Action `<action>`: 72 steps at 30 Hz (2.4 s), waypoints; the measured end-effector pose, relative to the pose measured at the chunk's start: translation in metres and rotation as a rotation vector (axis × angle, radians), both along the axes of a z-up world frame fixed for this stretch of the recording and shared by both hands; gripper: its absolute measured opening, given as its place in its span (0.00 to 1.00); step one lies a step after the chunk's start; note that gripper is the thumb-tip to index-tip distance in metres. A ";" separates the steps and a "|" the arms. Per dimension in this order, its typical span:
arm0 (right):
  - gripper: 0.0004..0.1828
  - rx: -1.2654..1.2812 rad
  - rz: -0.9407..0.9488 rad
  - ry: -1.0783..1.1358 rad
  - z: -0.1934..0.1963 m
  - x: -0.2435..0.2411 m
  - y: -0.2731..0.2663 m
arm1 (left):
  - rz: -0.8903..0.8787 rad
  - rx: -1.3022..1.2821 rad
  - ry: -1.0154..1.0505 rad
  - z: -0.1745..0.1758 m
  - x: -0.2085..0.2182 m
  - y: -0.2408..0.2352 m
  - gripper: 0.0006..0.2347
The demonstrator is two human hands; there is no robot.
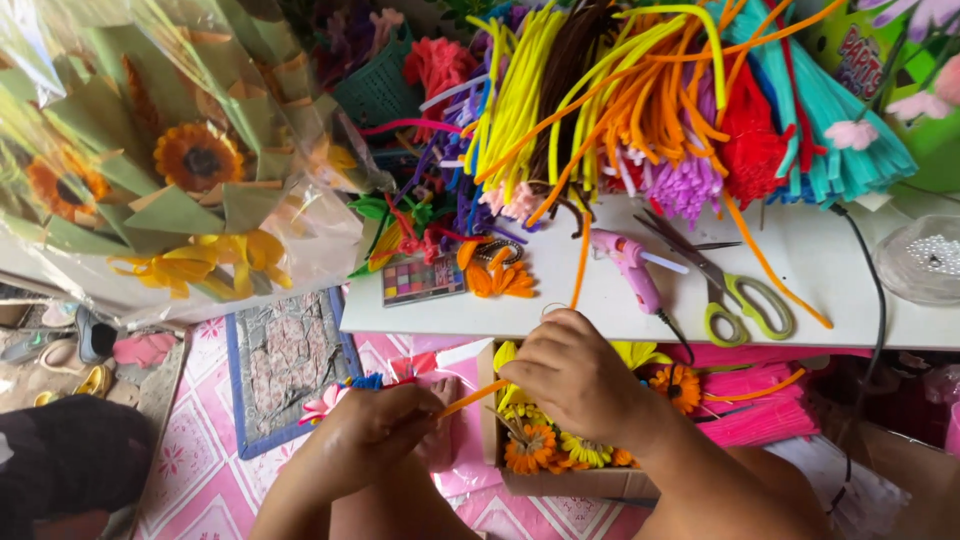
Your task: Folding and gluing orange pipe cleaner stems to create decorative flower petals.
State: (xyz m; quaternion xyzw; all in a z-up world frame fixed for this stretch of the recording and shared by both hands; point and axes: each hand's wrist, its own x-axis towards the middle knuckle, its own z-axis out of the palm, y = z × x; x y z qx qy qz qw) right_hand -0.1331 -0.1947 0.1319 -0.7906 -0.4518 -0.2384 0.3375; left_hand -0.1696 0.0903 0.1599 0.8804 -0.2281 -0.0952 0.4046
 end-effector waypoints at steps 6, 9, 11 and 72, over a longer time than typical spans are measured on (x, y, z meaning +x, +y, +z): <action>0.09 -0.081 -0.200 -0.049 -0.018 0.014 -0.030 | 0.100 0.293 -0.131 -0.017 -0.019 0.041 0.09; 0.08 -0.122 -0.342 -0.058 -0.022 0.020 -0.056 | 0.168 0.341 -0.202 -0.019 -0.019 0.051 0.10; 0.11 -0.102 -0.379 -0.021 -0.011 0.014 -0.062 | 0.215 0.298 -0.276 -0.010 -0.016 0.048 0.08; 0.08 0.444 -0.190 0.868 -0.073 0.019 -0.018 | -0.092 -1.227 0.599 -0.111 0.100 -0.102 0.03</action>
